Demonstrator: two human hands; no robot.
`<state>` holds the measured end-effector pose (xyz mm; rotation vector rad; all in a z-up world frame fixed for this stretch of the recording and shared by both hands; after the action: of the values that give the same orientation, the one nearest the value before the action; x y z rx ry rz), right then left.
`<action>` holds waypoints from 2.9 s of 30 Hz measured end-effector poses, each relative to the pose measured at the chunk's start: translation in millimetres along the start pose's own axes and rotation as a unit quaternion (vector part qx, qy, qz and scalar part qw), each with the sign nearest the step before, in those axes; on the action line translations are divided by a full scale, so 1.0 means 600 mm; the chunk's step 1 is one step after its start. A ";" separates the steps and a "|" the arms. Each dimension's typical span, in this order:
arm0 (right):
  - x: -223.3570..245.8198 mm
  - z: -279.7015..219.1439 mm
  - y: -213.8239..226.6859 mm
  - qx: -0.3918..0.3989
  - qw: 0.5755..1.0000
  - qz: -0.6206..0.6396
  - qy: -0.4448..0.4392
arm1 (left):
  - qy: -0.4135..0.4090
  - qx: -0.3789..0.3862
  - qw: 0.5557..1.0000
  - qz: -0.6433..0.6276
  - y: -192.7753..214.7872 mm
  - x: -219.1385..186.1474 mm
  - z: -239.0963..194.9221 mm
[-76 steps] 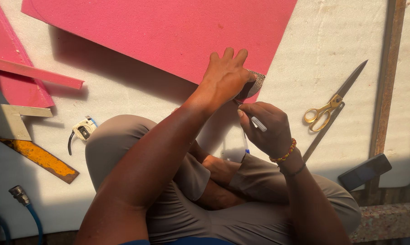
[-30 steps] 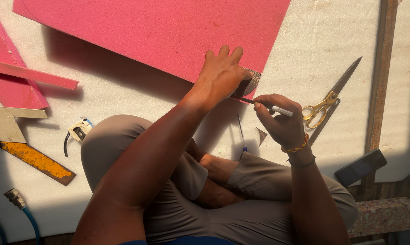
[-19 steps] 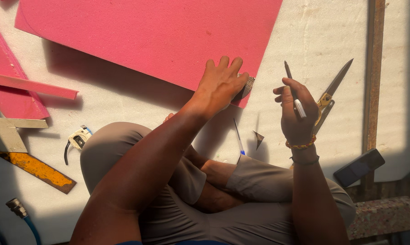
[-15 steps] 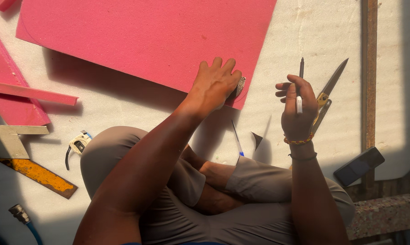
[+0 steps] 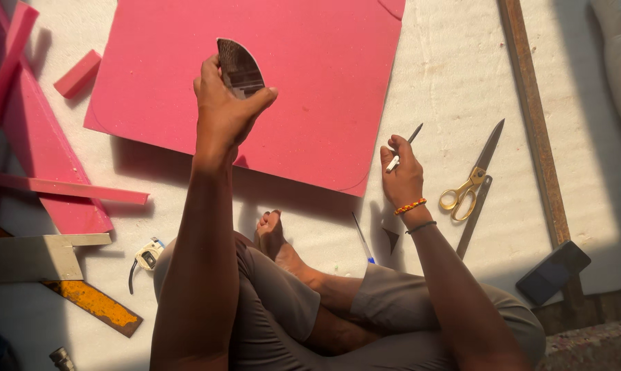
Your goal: The person uses a metal template to trace and cut curved shapes from a multicolored foam sheet and then a pink foam sheet. They use a blue pen to trace the outline and a white marker to refine the lines before cutting.
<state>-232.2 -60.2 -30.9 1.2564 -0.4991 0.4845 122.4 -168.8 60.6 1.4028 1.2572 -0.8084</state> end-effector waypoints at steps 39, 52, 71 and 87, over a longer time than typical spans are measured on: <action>0.080 -0.106 0.164 -0.237 0.950 0.132 -0.153 | -0.071 -0.017 0.996 -0.053 0.218 -0.027 0.137; -0.082 0.184 -0.062 0.026 0.969 0.098 -0.223 | 0.186 -0.044 0.964 -0.187 0.210 0.286 -0.010; 0.000 -0.148 -0.054 0.077 0.943 0.108 -0.304 | -0.049 -0.056 0.970 0.232 0.132 0.097 0.143; -0.021 -0.115 0.200 0.034 0.979 0.095 -0.180 | -0.317 0.291 0.772 0.468 -0.352 0.039 -0.242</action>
<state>-307.6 34.3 37.5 1.3754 -0.9208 0.4367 -97.6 -42.0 19.1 1.7510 -0.3105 -0.8385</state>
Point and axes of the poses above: each hand's wrist, its own z-axis towards the middle knuckle, its own y-axis out of the back of the hand, x = y × z, the point moved 10 cm from there along z, towards the middle knuckle, and after that the axes turned 7 degrees about y, right-handed, at the moved point
